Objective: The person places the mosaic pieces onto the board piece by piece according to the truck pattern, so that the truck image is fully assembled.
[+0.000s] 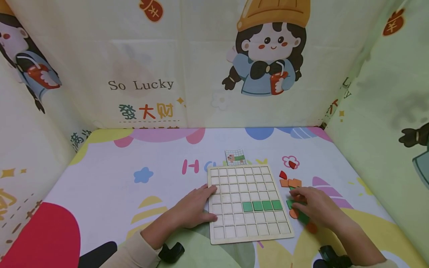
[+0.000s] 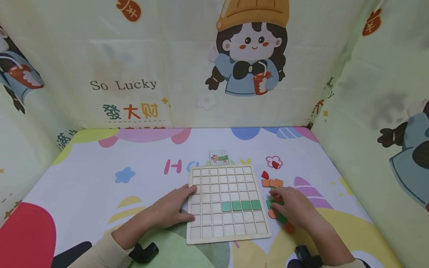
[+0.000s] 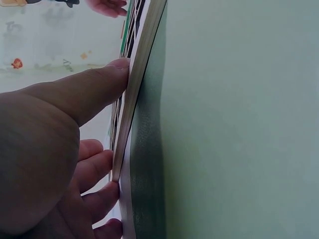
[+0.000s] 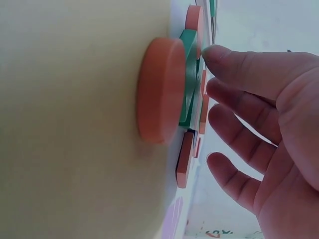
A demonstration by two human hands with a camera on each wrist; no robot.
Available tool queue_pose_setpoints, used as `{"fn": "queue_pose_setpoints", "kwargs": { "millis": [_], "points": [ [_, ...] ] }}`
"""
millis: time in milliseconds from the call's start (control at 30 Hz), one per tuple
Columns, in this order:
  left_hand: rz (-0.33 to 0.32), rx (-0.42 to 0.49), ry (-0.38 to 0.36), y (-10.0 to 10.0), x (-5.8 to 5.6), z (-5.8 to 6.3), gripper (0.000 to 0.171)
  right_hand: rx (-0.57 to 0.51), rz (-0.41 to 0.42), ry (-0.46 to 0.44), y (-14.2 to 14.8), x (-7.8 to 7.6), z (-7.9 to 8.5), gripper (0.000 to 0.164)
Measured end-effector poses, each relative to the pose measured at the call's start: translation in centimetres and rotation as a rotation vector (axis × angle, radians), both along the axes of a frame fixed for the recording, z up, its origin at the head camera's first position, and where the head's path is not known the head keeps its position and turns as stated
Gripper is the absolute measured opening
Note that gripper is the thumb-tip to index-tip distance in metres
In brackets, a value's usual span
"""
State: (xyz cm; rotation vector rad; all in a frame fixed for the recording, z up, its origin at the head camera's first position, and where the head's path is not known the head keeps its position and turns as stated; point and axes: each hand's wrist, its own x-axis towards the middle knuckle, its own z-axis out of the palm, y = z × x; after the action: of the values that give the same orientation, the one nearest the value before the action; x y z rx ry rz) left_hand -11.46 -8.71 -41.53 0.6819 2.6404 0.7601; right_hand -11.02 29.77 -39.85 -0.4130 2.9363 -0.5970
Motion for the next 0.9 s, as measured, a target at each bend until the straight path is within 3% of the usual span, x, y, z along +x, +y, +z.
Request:
{"fn": "queue_pose_setpoints", "kwargs": {
  "millis": [500, 900],
  "points": [
    [-0.001, 0.003, 0.003, 0.0, -0.04, 0.0, 0.08, 0.042, 0.013, -0.007, 0.19, -0.26, -0.08, 0.038],
    [-0.004, 0.002, 0.01, -0.03, -0.06, -0.07, 0.079, 0.085, 0.042, 0.02, -0.59, -0.46, 0.02, 0.029]
  ]
}}
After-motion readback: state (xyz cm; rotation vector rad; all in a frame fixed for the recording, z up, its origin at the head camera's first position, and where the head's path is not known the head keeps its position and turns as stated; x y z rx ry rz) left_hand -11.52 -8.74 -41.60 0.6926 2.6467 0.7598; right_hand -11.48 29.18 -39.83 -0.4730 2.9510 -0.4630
